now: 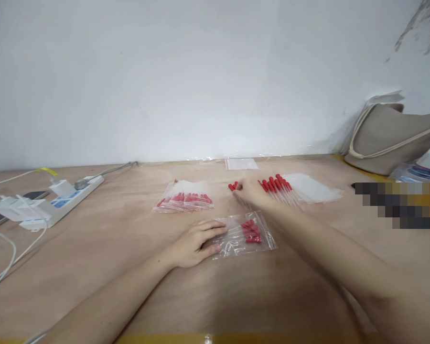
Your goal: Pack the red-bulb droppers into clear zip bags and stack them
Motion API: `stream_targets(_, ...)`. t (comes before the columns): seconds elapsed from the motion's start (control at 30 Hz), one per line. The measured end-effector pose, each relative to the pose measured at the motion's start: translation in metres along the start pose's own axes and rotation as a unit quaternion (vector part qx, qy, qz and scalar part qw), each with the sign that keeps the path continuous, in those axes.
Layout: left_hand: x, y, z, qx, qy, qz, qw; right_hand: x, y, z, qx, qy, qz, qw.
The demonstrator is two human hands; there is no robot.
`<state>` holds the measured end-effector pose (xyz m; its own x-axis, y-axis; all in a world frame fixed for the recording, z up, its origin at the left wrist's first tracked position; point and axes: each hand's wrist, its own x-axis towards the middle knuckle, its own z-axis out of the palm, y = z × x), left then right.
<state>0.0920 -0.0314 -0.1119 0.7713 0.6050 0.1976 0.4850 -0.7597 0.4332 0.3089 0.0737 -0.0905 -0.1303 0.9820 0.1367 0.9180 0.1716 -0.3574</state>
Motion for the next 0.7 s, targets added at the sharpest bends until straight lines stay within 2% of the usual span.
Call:
stream_targets(0.17, 0.000, 0.001, 0.001, -0.007, 0.007, 0.003, 1.000, 0.011, -0.016, 0.006, -0.047, -0.018, 0.048, 0.998)
stream_targets(0.4, 0.001, 0.002, 0.000, -0.015, 0.010, 0.003, 1.000, 0.015, -0.028, 0.005, -0.079, -0.041, 0.058, 0.994)
stream_targets(0.7, 0.001, 0.002, 0.000, -0.016, 0.011, 0.002, 1.000, 0.003, -0.033, 0.006, -0.021, -0.049, 0.050, 0.997)
